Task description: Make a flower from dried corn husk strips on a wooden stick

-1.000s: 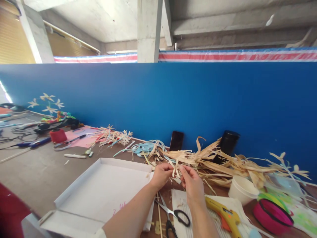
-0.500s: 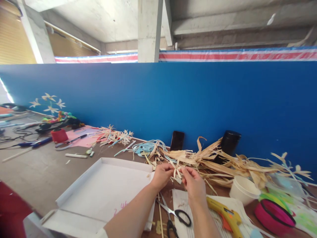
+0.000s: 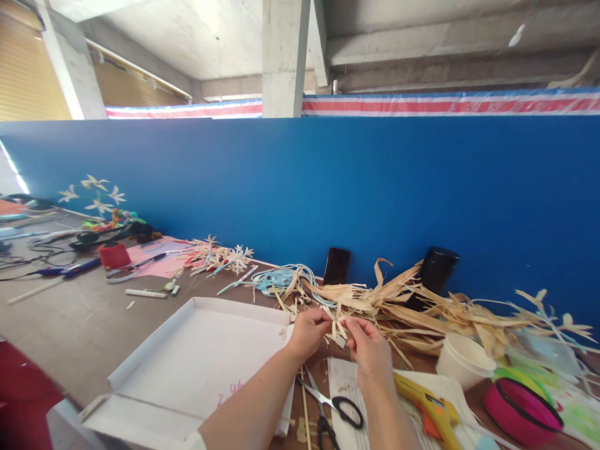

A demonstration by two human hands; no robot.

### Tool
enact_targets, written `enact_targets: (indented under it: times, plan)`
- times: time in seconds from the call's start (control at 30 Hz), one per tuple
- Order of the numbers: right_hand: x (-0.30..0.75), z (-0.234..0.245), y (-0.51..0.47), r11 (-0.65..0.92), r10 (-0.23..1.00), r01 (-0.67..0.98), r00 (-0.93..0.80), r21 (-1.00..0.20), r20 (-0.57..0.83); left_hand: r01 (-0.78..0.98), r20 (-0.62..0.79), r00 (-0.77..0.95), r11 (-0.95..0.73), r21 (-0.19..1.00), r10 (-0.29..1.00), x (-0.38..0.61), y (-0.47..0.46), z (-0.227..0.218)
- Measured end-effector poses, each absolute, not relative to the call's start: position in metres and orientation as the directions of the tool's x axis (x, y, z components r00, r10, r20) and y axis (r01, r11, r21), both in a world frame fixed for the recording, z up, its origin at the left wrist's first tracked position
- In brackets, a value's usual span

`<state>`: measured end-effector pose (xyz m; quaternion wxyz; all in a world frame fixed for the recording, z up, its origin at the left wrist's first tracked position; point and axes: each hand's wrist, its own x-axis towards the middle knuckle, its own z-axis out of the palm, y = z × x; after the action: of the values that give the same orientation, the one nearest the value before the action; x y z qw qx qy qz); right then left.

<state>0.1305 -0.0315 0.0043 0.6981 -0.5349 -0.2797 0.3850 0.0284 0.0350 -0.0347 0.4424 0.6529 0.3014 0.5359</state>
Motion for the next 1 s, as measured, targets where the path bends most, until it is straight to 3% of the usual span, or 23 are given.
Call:
enact_targets:
  times: [0.4,1.0]
  plan:
    - [0.133,-0.002,-0.03,0.115,0.843,-0.16,0.537,-0.98,0.011,-0.034,0.459,0.218,-0.463,0.885,0.861,0.028,0.034,-0.034]
    - [0.131,0.002,-0.033,0.129,0.817,-0.213,0.577,-0.969,-0.018,-0.225,0.297,0.237,-0.246,0.943,0.925,0.03,0.029,-0.025]
